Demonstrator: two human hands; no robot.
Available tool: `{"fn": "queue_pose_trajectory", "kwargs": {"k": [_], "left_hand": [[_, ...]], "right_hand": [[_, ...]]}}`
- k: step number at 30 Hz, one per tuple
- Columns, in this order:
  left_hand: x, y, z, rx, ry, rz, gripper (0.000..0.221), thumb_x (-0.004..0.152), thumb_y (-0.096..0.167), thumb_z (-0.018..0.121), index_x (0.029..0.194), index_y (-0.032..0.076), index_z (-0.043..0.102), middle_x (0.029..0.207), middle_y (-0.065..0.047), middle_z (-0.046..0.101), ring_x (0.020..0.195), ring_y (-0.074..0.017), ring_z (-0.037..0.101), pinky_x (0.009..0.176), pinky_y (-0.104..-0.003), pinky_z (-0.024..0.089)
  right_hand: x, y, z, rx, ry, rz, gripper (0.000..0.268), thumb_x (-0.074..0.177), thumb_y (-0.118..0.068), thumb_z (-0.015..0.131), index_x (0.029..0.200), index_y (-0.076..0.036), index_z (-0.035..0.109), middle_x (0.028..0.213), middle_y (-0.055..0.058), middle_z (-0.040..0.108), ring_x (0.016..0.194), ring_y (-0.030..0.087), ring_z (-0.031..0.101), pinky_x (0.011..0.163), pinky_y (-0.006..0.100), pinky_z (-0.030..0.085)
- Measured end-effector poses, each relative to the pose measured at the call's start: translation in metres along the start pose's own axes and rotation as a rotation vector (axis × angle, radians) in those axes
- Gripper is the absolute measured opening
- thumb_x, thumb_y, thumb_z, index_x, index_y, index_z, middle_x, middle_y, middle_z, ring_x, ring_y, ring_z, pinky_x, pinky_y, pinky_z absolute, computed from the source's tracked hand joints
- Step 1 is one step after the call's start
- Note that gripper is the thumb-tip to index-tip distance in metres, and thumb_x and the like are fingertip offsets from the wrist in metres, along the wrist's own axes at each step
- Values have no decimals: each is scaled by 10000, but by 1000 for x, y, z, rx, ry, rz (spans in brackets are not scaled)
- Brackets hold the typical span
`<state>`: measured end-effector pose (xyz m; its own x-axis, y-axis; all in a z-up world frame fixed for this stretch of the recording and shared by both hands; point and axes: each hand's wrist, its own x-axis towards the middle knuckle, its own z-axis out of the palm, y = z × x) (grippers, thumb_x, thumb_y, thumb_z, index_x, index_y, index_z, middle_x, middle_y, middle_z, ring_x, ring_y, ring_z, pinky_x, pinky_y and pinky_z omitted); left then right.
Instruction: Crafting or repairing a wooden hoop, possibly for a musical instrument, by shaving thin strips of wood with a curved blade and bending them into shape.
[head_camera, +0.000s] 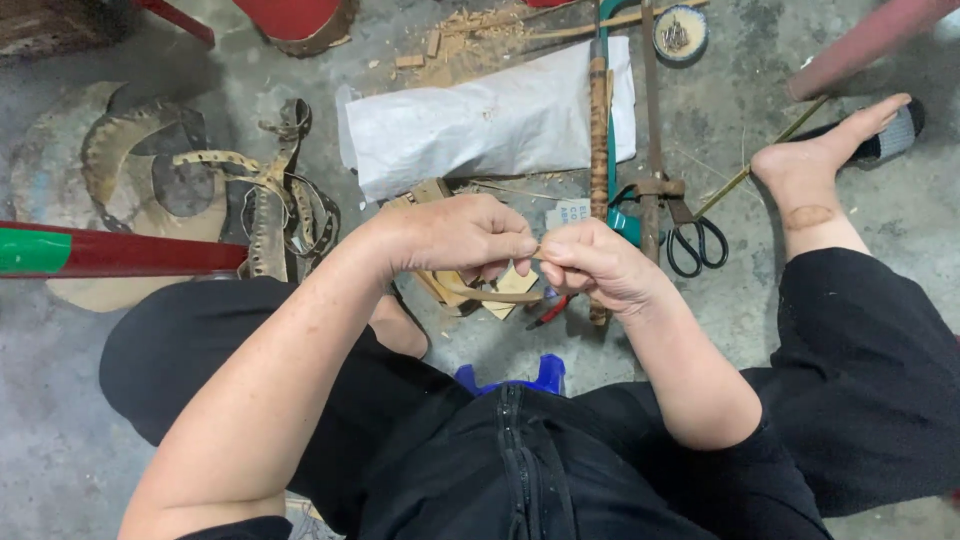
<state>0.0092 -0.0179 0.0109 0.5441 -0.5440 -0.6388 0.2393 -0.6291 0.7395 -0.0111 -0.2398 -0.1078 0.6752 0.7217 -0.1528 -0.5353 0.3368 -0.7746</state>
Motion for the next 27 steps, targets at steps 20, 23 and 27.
{"fn": "queue_pose_trajectory", "kwargs": {"k": [20, 23, 27], "left_hand": [[-19, -26, -5, -812, 485, 178, 165, 989, 277, 591, 861, 183, 638, 601, 104, 260, 475, -39, 239, 467, -199, 287], [-29, -23, -13, -886, 583, 274, 185, 1023, 285, 552, 881, 174, 588, 625, 118, 186, 485, -15, 216, 480, -181, 259], [-45, -16, -24, -920, 695, 323, 194, 1026, 304, 576, 865, 197, 590, 591, 126, 242, 468, -8, 248, 499, -188, 265]], "right_hand": [[20, -18, -54, 375, 430, -243, 742, 992, -620, 371, 1409, -34, 555, 1119, 180, 733, 1050, 278, 744, 977, 414, 608], [15, -22, -44, 528, 633, -281, 778, 935, -637, 469, 1453, -56, 473, 1198, 145, 674, 1158, 278, 678, 1092, 406, 548], [8, -16, -36, 435, 543, -178, 754, 965, -426, 636, 1559, -97, 309, 1371, 154, 565, 1287, 299, 596, 1124, 456, 473]]}}
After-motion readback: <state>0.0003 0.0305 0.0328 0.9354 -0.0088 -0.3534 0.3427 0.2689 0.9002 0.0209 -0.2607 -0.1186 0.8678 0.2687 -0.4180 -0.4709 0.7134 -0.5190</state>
